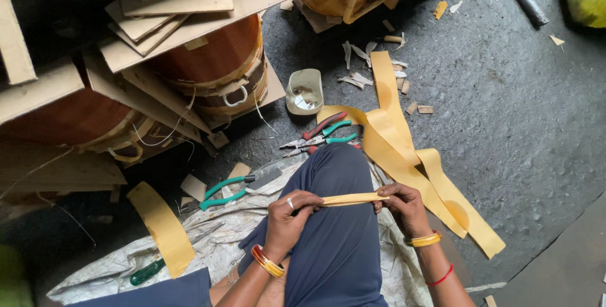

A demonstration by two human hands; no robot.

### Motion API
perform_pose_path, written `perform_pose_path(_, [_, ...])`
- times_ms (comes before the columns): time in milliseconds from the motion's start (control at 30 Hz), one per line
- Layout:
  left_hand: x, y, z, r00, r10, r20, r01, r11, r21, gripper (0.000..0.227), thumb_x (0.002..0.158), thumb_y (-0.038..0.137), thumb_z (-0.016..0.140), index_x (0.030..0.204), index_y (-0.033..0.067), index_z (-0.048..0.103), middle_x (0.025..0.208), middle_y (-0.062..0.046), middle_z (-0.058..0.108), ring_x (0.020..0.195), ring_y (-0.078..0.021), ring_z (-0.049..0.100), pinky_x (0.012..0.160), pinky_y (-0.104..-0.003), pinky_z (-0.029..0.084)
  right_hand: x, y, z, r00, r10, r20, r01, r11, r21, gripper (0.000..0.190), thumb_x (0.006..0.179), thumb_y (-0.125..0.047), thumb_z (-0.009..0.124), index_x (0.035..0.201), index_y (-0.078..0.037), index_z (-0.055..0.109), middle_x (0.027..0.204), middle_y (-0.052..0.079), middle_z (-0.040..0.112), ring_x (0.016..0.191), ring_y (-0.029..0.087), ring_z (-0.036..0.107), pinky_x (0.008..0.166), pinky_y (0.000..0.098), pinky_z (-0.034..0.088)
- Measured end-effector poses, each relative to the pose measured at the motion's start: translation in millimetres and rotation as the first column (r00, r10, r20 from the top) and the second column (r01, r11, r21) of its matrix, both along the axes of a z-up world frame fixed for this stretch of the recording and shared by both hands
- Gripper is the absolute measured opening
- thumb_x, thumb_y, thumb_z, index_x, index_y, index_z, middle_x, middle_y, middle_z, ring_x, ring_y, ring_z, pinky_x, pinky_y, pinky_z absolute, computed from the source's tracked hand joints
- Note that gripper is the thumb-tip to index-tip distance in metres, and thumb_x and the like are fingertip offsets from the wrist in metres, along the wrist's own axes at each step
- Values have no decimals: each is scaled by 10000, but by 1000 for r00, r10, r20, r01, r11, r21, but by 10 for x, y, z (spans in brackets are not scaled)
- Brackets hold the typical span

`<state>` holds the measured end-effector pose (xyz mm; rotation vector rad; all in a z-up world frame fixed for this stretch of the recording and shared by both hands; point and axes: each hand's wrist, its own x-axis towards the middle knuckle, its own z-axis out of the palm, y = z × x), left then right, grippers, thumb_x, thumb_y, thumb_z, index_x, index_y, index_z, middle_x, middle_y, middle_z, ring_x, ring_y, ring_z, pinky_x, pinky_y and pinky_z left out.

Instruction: The person sits on the floor and assembles electrical components by hand. They wrap thin strips of material around cylindrical copper coils, thread wires through the assembly, and use pliers to cut and adjust wires. The person also uses a wooden stick to push or adjust parts within the assembly.

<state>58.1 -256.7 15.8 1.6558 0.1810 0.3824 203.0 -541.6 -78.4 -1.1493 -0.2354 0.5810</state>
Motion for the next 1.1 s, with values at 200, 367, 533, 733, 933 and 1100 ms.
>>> perform_pose_path(200, [-11, 42, -105, 995, -70, 66, 71, 997, -17, 281, 806, -176, 630, 951, 18, 772, 944, -91, 771, 848, -160, 757, 752, -266, 607, -36, 58, -36, 999, -5, -46, 7, 999, 47, 108, 901, 12, 637, 974, 52, 705, 936, 214, 707, 780, 252, 694, 709, 383, 574])
perform_pose_path(367, [-6, 115, -88, 991, -124, 53, 127, 989, -70, 286, 835, -167, 593, 962, 7, 781, 965, -109, 772, 840, -169, 753, 755, -272, 612, -38, 103, 146, 999, -15, -47, 18, 998, 54, 200, 885, -64, 584, 940, 69, 722, 957, 199, 713, 768, 239, 706, 714, 373, 583])
perform_pose_path(533, [-74, 116, -43, 987, -140, 79, 148, 982, -114, 197, 889, -100, 613, 989, -37, 771, 986, -113, 761, 874, -148, 730, 778, -257, 591, -103, 221, 348, 996, -92, -5, 88, 967, -240, 92, 888, -38, 693, 870, 52, 695, 840, 142, 703, 688, 177, 658, 643, 322, 546])
perform_pose_path(733, [-18, -85, 4, 936, -20, -351, -112, 930, -351, 154, 824, 7, 785, 976, -17, 792, 811, -49, 776, 713, -57, 718, 673, -194, 592, -70, 315, 536, 992, -122, 40, 129, 935, -330, 208, 800, 17, 787, 886, -45, 608, 754, 66, 702, 655, 111, 639, 580, 256, 513])
perform_pose_path(933, [-14, -79, 24, 865, -29, -500, -120, 957, -264, 211, 787, -32, 784, 997, -11, 774, 712, -38, 756, 621, -53, 687, 561, -200, 535, 53, 299, 621, 988, -42, 149, 112, 858, -501, 192, 793, -1, 801, 952, -18, 695, 719, 33, 677, 623, 81, 595, 554, 236, 476])
perform_pose_path(1100, [16, -138, 12, 837, -37, -545, -139, 951, -277, 146, 814, -1, 795, 960, -10, 793, 691, -45, 736, 592, -60, 657, 544, -201, 513, 226, 411, 647, 992, 15, 128, 59, 832, -552, 130, 812, 4, 787, 935, 26, 751, 739, 37, 712, 649, 87, 625, 598, 245, 501])
